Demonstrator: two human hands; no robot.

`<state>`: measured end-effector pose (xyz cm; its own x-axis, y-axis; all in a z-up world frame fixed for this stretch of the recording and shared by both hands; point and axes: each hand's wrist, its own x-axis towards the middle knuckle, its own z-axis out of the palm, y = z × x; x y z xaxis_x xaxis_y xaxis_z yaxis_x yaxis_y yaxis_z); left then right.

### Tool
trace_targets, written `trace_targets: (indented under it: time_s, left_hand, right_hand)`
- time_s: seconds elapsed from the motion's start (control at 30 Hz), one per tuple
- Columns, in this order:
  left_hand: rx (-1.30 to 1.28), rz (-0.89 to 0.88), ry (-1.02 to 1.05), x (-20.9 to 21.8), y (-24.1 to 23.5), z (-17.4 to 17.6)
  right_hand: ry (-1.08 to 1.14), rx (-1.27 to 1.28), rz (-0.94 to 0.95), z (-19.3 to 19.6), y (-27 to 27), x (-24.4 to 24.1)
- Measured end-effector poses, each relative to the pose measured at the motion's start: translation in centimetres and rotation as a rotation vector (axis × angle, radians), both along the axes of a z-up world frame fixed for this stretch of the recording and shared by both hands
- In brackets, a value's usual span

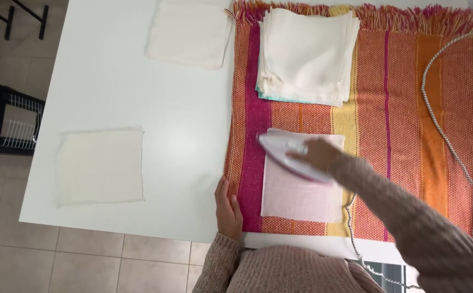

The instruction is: Ironing small rectangular pieces of white fabric on a padded surface.

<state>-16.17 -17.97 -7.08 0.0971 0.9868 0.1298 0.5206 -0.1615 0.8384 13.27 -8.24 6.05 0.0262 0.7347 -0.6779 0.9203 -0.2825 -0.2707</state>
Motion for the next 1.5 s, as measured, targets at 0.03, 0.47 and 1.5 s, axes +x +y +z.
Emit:
trace_targets:
  time_s: [0.03, 0.47, 1.5]
  left_hand:
    - [-0.003, 0.0, -0.001, 0.0, 0.2, 0.1]
    - [0.116, -0.023, -0.1, -0.1, 0.4, 0.5]
    - [0.191, -0.395, 0.537, 13.4, 9.3, -0.3]
  right_hand:
    - [-0.001, -0.003, 0.0, -2.2, -1.9, -0.3]
    - [-0.099, 0.016, 0.123, -11.6, -16.1, -5.1]
    - [-0.323, 0.157, -0.544, -16.0, -6.8, 13.0]
